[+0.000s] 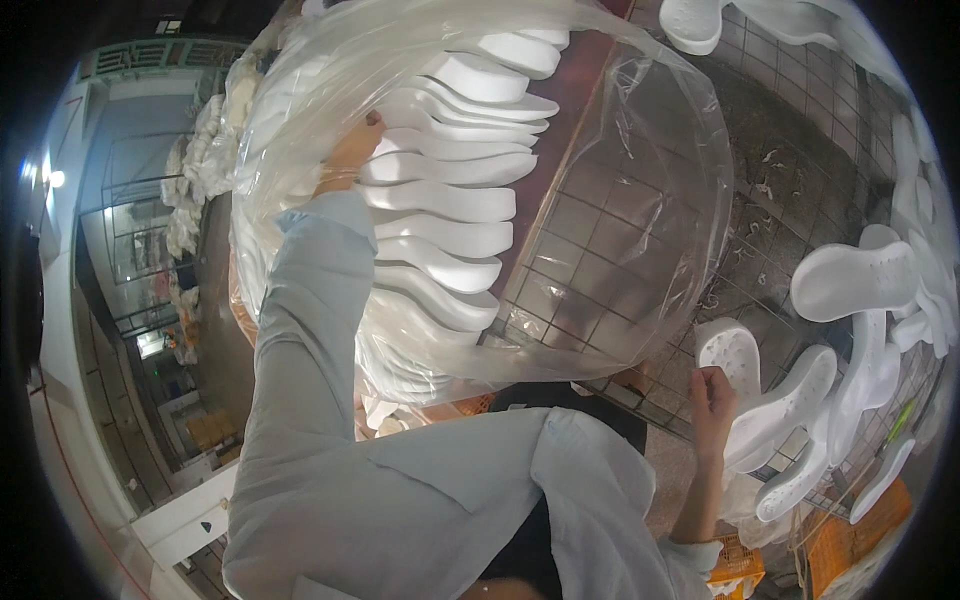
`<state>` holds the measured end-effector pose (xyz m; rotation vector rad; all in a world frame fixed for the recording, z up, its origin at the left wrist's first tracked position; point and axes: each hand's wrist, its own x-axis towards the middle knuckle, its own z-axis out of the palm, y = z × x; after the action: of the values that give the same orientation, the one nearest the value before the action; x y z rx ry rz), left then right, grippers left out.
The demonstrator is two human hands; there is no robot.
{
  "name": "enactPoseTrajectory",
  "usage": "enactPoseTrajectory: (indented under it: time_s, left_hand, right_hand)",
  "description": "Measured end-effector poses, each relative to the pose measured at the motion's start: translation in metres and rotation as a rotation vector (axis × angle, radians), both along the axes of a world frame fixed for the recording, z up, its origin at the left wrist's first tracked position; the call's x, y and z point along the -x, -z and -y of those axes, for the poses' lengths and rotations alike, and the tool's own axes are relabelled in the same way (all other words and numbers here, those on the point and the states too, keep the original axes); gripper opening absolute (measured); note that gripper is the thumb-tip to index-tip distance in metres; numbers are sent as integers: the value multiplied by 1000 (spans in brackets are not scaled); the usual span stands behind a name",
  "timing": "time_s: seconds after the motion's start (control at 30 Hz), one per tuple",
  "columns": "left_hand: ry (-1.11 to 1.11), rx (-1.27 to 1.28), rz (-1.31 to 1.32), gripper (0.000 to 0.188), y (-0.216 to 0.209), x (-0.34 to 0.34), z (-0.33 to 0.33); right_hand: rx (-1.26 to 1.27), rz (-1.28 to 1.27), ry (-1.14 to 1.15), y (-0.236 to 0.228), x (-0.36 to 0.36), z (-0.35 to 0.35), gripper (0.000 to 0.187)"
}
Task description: The person picks white shoe insoles from a wire rack, inspects them by hand, and places them into a large plastic bag. They repeatedly gather insoles, check their surfaces, and pack them into the bag.
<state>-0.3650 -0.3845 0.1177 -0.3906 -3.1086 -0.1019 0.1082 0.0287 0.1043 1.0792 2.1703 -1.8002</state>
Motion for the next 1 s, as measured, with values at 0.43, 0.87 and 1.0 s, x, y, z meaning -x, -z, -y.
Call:
enactPoseTrajectory:
  time_s: [0.43, 0.87, 1.0]
  left_hand:
    - [-28, 459, 48, 33, 16, 26, -8]
    - [-117, -1134, 1913, 69, 51, -285, -259]
    - [-270, -1145, 1661, 39, 78, -326, -308]
  right_hand:
    - [-884, 30, -142, -2, -56, 5, 67]
    - [-915, 124, -135, -4, -9, -27, 100]
    - [-755, 95, 285, 41, -43, -56, 106]
